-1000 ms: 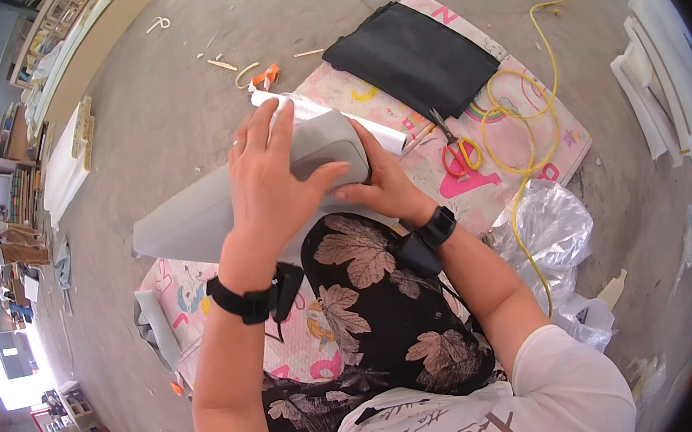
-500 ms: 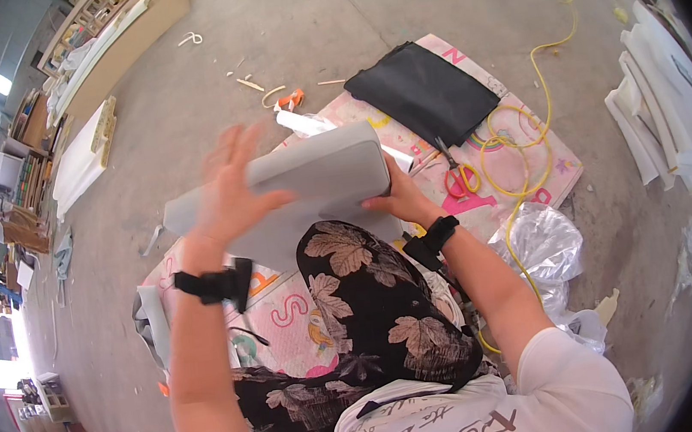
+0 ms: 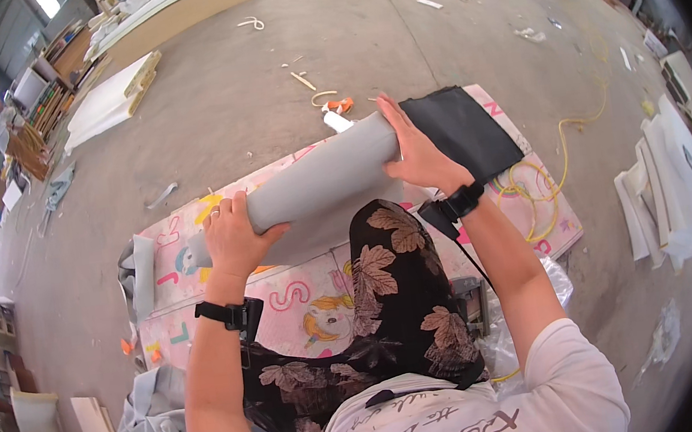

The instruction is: Stapling fabric onto a furniture frame using a pneumatic staple gun.

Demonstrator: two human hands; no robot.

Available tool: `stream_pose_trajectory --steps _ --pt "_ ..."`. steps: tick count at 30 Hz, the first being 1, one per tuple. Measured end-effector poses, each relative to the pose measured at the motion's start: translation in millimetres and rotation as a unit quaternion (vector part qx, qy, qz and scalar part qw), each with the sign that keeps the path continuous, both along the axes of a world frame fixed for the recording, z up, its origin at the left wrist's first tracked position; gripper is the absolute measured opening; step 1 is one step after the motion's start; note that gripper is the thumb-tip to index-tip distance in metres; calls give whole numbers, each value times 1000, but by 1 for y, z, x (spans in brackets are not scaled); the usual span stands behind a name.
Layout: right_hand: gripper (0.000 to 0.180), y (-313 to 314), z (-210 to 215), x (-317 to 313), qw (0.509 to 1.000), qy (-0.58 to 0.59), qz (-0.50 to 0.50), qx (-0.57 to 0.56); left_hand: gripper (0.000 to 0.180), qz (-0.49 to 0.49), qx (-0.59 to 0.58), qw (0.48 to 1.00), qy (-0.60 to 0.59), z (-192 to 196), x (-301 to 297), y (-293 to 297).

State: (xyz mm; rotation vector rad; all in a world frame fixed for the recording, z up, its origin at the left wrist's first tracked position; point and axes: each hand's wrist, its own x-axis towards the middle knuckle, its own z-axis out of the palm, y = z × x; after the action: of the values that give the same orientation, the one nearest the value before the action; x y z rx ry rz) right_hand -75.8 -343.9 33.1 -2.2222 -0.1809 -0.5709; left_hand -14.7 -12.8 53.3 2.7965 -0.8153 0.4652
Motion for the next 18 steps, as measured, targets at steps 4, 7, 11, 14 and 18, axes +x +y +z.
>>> stream_pose_trajectory --steps 4,7,11,14,18 --pt "86 52 19 -17 954 -59 19 -294 80 -12 4 1000 -26 -6 -12 -35" --pt "86 26 -2 -25 929 -5 -28 -369 81 -24 6 1000 -18 -6 -16 -51" --pt "84 -48 -21 -45 900 220 -197 -321 78 -27 -9 999 -39 -6 -20 -53" --pt "87 -122 -93 -75 910 330 -204 -144 76 -19 -16 999 -28 -3 -17 -43" --pt "99 -75 -92 -61 971 209 -119 12 74 -6 -10 1000 -19 -6 -9 -2"
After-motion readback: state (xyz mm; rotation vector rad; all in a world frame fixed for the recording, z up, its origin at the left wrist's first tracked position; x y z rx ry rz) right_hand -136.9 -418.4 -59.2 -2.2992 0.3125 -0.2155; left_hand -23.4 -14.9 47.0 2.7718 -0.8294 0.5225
